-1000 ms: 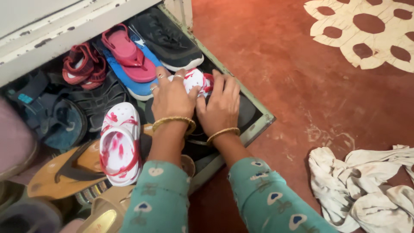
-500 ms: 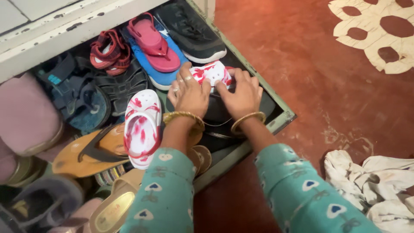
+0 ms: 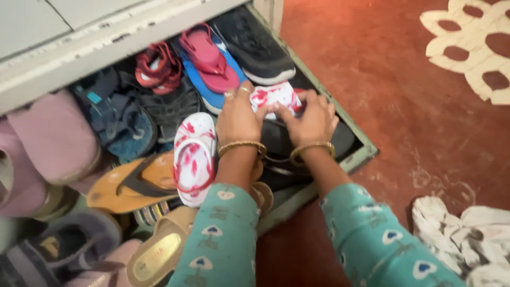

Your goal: The person organizes a drawer full of footwear by hand. They pick up various shoes and sandals, reposition them, and arrange them neatly within the drawer.

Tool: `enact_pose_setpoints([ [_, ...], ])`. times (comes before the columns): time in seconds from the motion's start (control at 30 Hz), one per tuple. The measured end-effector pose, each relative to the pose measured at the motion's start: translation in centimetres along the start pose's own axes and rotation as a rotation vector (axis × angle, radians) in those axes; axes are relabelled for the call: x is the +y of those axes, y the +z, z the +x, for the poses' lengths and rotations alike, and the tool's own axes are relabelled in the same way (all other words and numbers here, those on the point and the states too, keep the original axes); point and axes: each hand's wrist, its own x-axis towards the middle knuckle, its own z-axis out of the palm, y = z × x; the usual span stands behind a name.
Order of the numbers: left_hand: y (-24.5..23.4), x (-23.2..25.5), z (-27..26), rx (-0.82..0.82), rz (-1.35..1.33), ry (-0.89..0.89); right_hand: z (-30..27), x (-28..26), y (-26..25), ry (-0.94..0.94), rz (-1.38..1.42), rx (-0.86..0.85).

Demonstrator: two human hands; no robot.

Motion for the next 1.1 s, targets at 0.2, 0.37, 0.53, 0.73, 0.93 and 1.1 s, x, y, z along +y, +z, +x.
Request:
enact_pose_setpoints([
  [0.2,-0.7,-0.8,1.3,-0.032,-0.026,0.08,-0.6,-1.1,-1.0,0.011,0.073,-0.007],
  [0.37,-1.4,0.9,1.1,-0.076,0.077,0.01,-1.1,-1.2,-1.4,-0.02,0.084,-0.009],
  [0.53,-0.8,1.4,1.3,-0.02,0.184,0.043,-0.9,-2.0,-1.7,-0.063,0.159,0.02],
  [0.73,0.9,0.3,1.6,-0.051,0.37,0.052,-0.9,-2.3,-2.3,0.03,0.101,-0.146],
  [0.93,2.1,-0.8,-1.1,0.15,0.318,0.177,-1.2,-2.8,-1.5,-0.007,-0.086,0.006],
  [1.1,3.7,-2.8,-2.1,0.384,0.418,0.428,-1.6,-2.8,-1.7,0.0,-0.029,0.013],
])
